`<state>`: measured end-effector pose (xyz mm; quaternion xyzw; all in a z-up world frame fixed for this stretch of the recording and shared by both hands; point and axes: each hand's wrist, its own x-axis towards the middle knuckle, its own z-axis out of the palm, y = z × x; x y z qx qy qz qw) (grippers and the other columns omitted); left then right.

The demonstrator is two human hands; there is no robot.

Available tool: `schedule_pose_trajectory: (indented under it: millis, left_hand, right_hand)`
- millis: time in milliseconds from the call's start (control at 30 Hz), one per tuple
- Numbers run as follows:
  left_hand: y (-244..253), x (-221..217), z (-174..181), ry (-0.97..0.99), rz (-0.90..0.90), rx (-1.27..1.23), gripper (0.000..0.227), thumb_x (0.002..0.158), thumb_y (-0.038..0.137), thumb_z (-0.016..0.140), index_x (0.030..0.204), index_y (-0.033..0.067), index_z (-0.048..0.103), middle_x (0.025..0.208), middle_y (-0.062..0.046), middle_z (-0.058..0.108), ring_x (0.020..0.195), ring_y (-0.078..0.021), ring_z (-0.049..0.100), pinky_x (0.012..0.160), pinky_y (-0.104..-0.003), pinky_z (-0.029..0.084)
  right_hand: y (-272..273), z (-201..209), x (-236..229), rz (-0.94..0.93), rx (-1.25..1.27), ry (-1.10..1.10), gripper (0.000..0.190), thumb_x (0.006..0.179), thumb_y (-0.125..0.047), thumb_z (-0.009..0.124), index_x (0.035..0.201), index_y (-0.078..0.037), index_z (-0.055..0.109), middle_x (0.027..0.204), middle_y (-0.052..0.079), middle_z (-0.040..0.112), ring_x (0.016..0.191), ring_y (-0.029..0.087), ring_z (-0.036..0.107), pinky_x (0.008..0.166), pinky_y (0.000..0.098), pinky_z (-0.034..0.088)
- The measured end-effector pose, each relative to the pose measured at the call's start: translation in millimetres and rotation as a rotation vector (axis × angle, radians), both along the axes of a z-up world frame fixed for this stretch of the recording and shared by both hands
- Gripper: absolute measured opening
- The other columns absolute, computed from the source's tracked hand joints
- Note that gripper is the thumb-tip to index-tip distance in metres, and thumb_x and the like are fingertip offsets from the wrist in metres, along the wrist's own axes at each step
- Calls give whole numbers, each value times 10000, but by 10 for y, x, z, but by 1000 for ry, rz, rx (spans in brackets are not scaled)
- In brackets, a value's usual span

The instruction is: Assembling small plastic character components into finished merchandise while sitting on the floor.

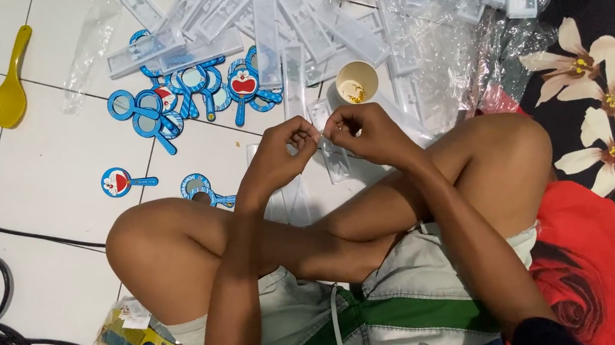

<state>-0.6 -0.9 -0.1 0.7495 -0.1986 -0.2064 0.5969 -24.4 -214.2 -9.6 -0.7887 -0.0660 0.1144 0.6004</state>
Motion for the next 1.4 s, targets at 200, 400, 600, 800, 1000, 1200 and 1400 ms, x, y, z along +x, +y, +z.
schedule_pose_trajectory:
  millis: [200,400,600,800,1000,1200,1400]
  left_hand:
    - [-14,-3,-70,-6,5,-39,71,930,31,643,986,22,687,762,-127,646,721,-196,606,729,-363,528]
    - [-24,-24,62,32,52,-145,128,958,2,608,1021,34,715,834,-137,701,760,-186,660,776,-360,559]
    - [58,53,-79,-94,151,34,206,972,-12,586,1163,-18,664,933,-233,698,749,-305,718,702,-430,576]
    - [310,293,-13,-190,449,183,352,973,63,662,1301,-15,559,1069,-213,670,857,-325,688,762,-446,566]
    - [557,484,-910,-138,475,747,344,921,152,685,1238,29,636,1069,-132,662,1013,-339,696,843,-549,562]
    - [476,514,-964,-187,470,825,455,912,203,759,1259,-47,607,1136,-189,607,1087,-365,635,849,-536,568]
    - [564,634,-1567,-202,500,842,240,947,141,694,1076,-59,720,867,-114,619,847,-243,660,705,-362,597]
  right_hand:
    - [-6,-17,0,32,34,40,57,946,-47,683,918,-3,707,682,60,583,689,179,545,677,363,509]
    - [-42,-80,12,20,157,93,67,963,-35,658,922,-39,710,708,15,586,694,144,564,712,323,523]
    - [9,-231,31,-21,-79,-15,79,958,-55,660,943,-7,720,673,98,621,620,191,580,619,350,503]
    - [294,-789,12,69,-581,-51,145,908,-116,654,954,-59,780,664,129,704,642,363,715,651,470,576]
    - [366,-1155,-3,136,-798,-143,159,906,-162,676,960,-91,808,751,160,748,707,404,748,673,503,605]
    - [372,-1085,-31,175,-833,-136,186,949,-124,627,1015,-84,796,829,183,764,772,424,754,726,519,611]
    - [373,-1003,-43,112,-761,-84,194,951,-147,630,1011,-63,795,857,201,769,801,469,745,735,557,605]
